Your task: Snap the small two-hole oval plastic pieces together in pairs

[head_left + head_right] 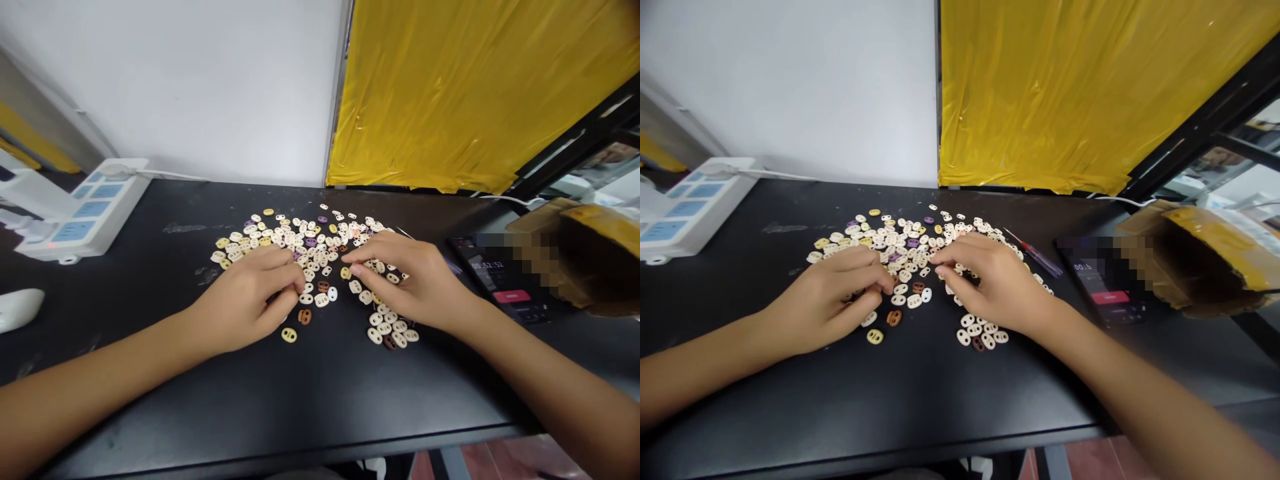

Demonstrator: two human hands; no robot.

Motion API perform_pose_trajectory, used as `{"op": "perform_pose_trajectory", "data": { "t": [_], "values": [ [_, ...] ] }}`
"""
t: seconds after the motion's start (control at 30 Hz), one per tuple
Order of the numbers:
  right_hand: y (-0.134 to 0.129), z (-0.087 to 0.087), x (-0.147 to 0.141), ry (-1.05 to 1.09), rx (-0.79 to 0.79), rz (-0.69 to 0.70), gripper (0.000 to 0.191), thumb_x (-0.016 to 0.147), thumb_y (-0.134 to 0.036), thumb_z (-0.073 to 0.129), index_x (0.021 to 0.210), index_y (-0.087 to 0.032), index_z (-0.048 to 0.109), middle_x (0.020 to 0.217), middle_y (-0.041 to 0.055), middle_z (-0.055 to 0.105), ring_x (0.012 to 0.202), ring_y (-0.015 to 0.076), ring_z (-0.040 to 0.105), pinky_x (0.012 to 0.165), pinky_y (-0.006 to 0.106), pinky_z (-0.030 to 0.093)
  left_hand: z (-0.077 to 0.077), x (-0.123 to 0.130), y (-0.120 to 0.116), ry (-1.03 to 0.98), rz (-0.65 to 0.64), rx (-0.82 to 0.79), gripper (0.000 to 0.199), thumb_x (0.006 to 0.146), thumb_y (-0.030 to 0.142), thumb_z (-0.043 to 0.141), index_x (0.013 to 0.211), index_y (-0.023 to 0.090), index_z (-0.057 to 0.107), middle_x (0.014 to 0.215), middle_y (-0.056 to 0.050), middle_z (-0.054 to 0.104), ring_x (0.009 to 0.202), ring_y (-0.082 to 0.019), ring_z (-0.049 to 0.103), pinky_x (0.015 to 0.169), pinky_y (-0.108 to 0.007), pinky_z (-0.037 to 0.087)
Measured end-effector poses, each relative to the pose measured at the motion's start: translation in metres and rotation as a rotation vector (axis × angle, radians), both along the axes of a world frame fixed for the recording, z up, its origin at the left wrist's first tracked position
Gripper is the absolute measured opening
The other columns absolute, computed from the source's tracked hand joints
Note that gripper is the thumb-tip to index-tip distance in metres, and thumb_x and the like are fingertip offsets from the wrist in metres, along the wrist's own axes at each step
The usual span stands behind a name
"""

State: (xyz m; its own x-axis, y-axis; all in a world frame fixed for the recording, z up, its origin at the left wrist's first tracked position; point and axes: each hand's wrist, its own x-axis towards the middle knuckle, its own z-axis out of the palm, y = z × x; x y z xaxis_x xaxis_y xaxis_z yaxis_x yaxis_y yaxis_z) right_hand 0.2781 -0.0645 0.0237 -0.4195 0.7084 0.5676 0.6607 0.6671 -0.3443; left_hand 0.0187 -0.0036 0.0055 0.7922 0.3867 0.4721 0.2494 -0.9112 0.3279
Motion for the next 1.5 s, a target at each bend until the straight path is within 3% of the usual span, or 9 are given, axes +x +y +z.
{"op": "perform_pose_trajectory", "data": {
  "t": [0.17,0.33,0.53,0.7,0.9,1.03,1.17,1.33,1.5],
  "values": [
    [-0.003,0.007,0.0,0.155,0.09,-0.143,0.009,0.093,-0.013,0.066,0.093,-0.018,0.073,0.089,0.0044,0.077,0.084,0.0156,0.072,0.08,0.028,0.055,-0.002,0.0,0.0,-0.017,0.006,0.004,0.02,0.096,0.007,0.047,0.093,0.015,0.065,0.083,-0.003,0.057,0.079,-0.018,0.052,0.075,-0.034,0.042],
    [-0.002,0.01,0.003,0.27,0.114,-0.287,0.009,0.093,-0.017,0.067,0.094,-0.02,0.075,0.086,0.0033,0.077,0.08,0.0168,0.071,0.076,0.031,0.054,-0.003,0.0,-0.003,0.045,-0.007,-0.003,0.02,0.098,0.01,0.05,0.108,0.016,0.066,0.106,-0.009,0.061,0.103,-0.023,0.057,0.093,-0.04,0.047],
    [0.013,0.008,0.018,0.486,-0.014,-0.372,0.011,0.094,-0.024,0.066,0.096,-0.021,0.076,0.091,0.004,0.077,0.082,0.0185,0.07,0.077,0.034,0.053,-0.005,0.003,-0.004,0.112,-0.065,0.027,0.024,0.102,0.015,0.051,0.12,0.019,0.065,0.126,-0.01,0.06,0.122,-0.026,0.055,0.106,-0.043,0.044],
    [0.021,-0.005,0.023,0.22,-0.184,-0.343,0.015,0.094,-0.023,0.064,0.102,-0.021,0.076,0.101,0.0052,0.077,0.095,0.0224,0.069,0.083,0.037,0.052,-0.008,0.002,-0.002,0.123,-0.078,0.019,0.024,0.102,0.015,0.051,0.119,0.02,0.066,0.123,-0.009,0.062,0.122,-0.026,0.055,0.106,-0.044,0.044],
    [0.022,-0.02,0.015,-0.15,-0.17,-0.162,0.029,0.099,-0.015,0.053,0.119,-0.019,0.074,0.112,0.0091,0.074,0.109,0.0256,0.062,0.101,0.045,0.046,-0.01,0.004,-0.001,0.103,-0.085,0.014,0.024,0.102,0.013,0.049,0.118,0.018,0.067,0.115,-0.009,0.065,0.118,-0.025,0.056,0.106,-0.045,0.044],
    [0.023,-0.023,0.015,-0.171,-0.141,-0.204,0.023,0.097,-0.015,0.057,0.106,-0.019,0.077,0.105,0.009,0.074,0.104,0.0264,0.062,0.096,0.044,0.049,-0.008,0.005,-0.003,0.072,-0.091,0.034,0.021,0.1,0.012,0.05,0.11,0.017,0.068,0.107,-0.008,0.067,0.11,-0.024,0.06,0.102,-0.043,0.046],
    [0.024,-0.022,0.017,-0.142,-0.134,-0.238,0.015,0.092,-0.015,0.062,0.093,-0.021,0.076,0.1,0.0072,0.074,0.102,0.0265,0.063,0.094,0.044,0.05,0.003,0.0,-0.001,-0.057,0.023,0.094,0.016,0.097,0.012,0.053,0.096,0.019,0.067,0.094,-0.004,0.069,0.093,-0.021,0.064,0.088,-0.039,0.05],
    [0.023,-0.022,0.015,-0.1,-0.147,-0.236,0.015,0.091,-0.015,0.065,0.091,-0.024,0.077,0.098,0.0053,0.077,0.101,0.0257,0.066,0.093,0.044,0.05,0.02,-0.009,0.012,-0.18,0.249,0.027,0.013,0.096,0.019,0.052,0.106,0.02,0.061,0.102,-0.005,0.064,0.099,-0.023,0.062,0.09,-0.04,0.05],
    [0.022,-0.017,0.016,-0.102,-0.179,-0.215,0.014,0.088,-0.014,0.069,0.082,-0.025,0.077,0.087,0.0028,0.078,0.097,0.0246,0.068,0.093,0.042,0.048,0.023,-0.012,0.021,-0.211,0.39,0.005,0.021,0.091,0.022,0.05,0.112,0.024,0.054,0.112,-0.008,0.059,0.106,-0.026,0.058,0.094,-0.043,0.048]
  ]
}}
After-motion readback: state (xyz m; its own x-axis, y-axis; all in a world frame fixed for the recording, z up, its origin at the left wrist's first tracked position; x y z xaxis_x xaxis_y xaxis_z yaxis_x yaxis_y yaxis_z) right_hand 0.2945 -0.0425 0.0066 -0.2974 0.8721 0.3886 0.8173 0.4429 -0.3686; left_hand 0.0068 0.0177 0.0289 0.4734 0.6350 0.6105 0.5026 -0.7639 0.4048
